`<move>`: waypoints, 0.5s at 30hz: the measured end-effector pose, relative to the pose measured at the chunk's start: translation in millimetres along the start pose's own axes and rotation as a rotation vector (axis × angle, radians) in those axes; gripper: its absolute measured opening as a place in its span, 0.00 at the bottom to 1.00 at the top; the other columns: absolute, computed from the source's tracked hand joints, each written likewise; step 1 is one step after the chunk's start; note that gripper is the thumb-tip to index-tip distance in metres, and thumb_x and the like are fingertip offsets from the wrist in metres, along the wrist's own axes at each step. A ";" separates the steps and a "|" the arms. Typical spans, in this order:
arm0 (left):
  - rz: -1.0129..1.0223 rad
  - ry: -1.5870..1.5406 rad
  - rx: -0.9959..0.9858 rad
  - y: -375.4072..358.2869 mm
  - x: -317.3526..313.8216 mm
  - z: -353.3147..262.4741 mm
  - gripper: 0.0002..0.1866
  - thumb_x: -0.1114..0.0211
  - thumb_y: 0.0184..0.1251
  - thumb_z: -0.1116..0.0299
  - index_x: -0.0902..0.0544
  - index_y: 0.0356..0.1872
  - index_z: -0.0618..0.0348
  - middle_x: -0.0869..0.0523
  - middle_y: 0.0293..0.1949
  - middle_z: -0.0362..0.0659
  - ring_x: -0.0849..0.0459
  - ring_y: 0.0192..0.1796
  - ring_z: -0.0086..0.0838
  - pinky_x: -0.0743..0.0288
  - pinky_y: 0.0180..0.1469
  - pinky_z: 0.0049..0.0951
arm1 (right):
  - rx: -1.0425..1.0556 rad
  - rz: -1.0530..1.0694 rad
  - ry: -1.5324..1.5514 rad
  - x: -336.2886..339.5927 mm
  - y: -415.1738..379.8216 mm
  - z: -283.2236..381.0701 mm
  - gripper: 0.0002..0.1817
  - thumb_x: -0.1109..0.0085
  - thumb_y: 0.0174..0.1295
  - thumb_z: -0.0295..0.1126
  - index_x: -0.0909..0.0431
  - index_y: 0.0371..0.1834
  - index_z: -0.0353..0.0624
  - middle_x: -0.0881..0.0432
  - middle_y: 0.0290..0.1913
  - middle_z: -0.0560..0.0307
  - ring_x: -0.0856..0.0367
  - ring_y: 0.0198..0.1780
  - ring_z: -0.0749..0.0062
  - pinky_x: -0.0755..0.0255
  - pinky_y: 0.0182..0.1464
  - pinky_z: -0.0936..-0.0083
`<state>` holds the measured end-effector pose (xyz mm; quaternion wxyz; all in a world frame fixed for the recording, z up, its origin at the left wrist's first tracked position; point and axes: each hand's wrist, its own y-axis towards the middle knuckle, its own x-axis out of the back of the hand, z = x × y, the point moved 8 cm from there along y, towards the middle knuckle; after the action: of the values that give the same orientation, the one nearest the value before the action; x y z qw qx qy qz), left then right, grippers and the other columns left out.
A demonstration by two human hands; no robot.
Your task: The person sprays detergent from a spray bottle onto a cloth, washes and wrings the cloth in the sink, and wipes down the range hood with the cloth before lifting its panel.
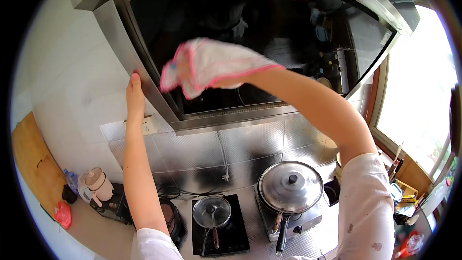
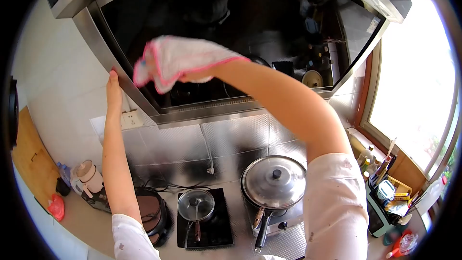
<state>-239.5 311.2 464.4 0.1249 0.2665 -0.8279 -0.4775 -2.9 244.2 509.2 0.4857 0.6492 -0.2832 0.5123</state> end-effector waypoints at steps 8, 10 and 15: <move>0.019 -0.023 0.007 -0.9 -4.9 -3.4 0.37 0.58 0.67 0.41 0.36 0.61 0.70 0.33 0.62 0.53 0.38 0.66 0.36 0.48 0.66 0.28 | -0.529 -0.786 -2.076 133.7 -218.9 133.1 0.36 0.44 0.49 0.38 0.41 0.65 0.44 0.37 0.62 0.44 0.36 0.59 0.48 0.45 0.62 0.57; 0.017 -0.028 0.008 -1.6 -5.0 -4.2 0.38 0.58 0.67 0.41 0.36 0.61 0.70 0.34 0.62 0.53 0.38 0.66 0.36 0.48 0.66 0.28 | -0.498 -1.305 -1.601 153.5 -303.9 145.8 0.31 0.47 0.52 0.33 0.39 0.62 0.37 0.45 0.66 0.36 0.51 0.68 0.45 0.62 0.69 0.51; 0.035 -0.042 0.006 -3.7 -1.5 -7.7 0.39 0.58 0.67 0.40 0.37 0.61 0.71 0.35 0.63 0.54 0.39 0.66 0.35 0.49 0.66 0.28 | -0.663 -1.919 -1.331 151.8 -408.6 123.5 0.43 0.72 0.65 0.59 0.62 0.69 0.31 0.62 0.71 0.37 0.66 0.72 0.49 0.73 0.71 0.63</move>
<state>-233.5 305.0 465.3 0.1149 0.2423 -0.8364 -0.4781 446.6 300.5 512.4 0.5696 0.5757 0.0012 -0.5867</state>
